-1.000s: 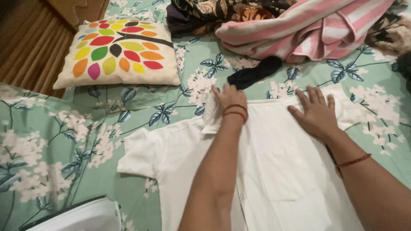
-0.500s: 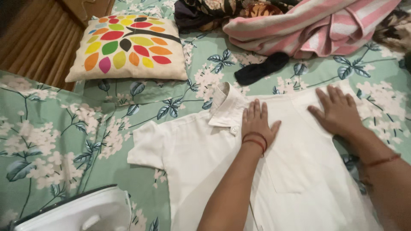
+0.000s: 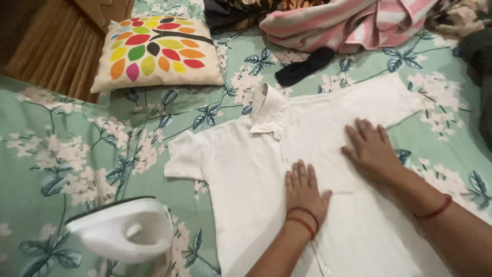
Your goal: The person irons a white short-sleeved shirt laid out on a bed, smoothing the collar, sleeves, and body with a white electric iron. After ironing, the person folds the shirt neatly on the bed.
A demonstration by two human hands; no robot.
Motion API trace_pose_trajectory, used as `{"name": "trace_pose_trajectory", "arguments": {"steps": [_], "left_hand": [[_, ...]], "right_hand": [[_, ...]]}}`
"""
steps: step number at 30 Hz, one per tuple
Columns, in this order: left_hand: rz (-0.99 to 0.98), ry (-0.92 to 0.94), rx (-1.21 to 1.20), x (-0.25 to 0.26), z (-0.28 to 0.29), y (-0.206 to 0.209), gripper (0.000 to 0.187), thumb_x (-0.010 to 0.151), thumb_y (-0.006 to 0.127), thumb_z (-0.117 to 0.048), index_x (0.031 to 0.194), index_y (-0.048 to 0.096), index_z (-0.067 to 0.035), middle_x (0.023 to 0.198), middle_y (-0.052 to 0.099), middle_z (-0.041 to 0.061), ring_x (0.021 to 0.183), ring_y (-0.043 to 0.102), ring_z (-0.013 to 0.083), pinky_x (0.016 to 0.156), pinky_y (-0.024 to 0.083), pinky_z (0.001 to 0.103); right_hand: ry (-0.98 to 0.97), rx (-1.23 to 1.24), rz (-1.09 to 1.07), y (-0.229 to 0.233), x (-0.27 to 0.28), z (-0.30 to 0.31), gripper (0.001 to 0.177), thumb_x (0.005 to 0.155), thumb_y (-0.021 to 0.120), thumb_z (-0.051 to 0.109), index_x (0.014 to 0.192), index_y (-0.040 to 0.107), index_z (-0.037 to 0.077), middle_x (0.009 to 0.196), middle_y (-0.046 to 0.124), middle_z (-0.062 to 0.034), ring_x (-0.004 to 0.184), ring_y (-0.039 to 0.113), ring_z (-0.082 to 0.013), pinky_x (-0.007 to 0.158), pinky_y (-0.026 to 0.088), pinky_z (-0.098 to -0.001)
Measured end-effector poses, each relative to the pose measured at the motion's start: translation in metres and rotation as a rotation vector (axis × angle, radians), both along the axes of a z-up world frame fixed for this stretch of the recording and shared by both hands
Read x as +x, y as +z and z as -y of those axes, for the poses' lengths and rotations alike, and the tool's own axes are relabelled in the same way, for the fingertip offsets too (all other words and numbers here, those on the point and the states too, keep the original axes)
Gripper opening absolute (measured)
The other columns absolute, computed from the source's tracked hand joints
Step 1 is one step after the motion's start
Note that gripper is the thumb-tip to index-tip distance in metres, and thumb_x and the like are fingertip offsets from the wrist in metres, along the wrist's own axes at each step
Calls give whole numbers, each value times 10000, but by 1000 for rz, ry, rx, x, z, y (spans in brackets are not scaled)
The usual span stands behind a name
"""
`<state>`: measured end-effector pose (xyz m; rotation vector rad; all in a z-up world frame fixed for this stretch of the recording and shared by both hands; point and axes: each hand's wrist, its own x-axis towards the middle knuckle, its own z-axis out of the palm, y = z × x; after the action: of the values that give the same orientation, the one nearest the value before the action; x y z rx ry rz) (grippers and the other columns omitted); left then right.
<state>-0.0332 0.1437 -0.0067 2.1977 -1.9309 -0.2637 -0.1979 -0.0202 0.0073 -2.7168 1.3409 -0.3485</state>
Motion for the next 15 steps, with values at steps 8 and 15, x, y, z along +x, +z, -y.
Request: {"name": "trace_pose_trajectory", "arguments": {"steps": [8, 15], "left_hand": [[-101, -202, 93, -65, -123, 9, 909, 972, 456, -550, 1585, 163, 54, 1690, 62, 252, 1571, -19, 375, 1225, -59, 537], [-5, -366, 136, -107, -179, 7, 879, 984, 327, -587, 1576, 78, 13, 1676, 10, 232, 1551, -36, 349, 1209, -35, 520]], "right_hand": [[25, 5, -11, -13, -57, -134, 783, 953, 410, 564, 1564, 283, 91, 1643, 188, -184, 1534, 113, -293, 1216, 76, -461], [7, 55, -129, -18, -122, -210, 792, 1004, 298, 610, 1569, 202, 64, 1668, 123, -179, 1526, 88, -294, 1191, 56, -425]]}}
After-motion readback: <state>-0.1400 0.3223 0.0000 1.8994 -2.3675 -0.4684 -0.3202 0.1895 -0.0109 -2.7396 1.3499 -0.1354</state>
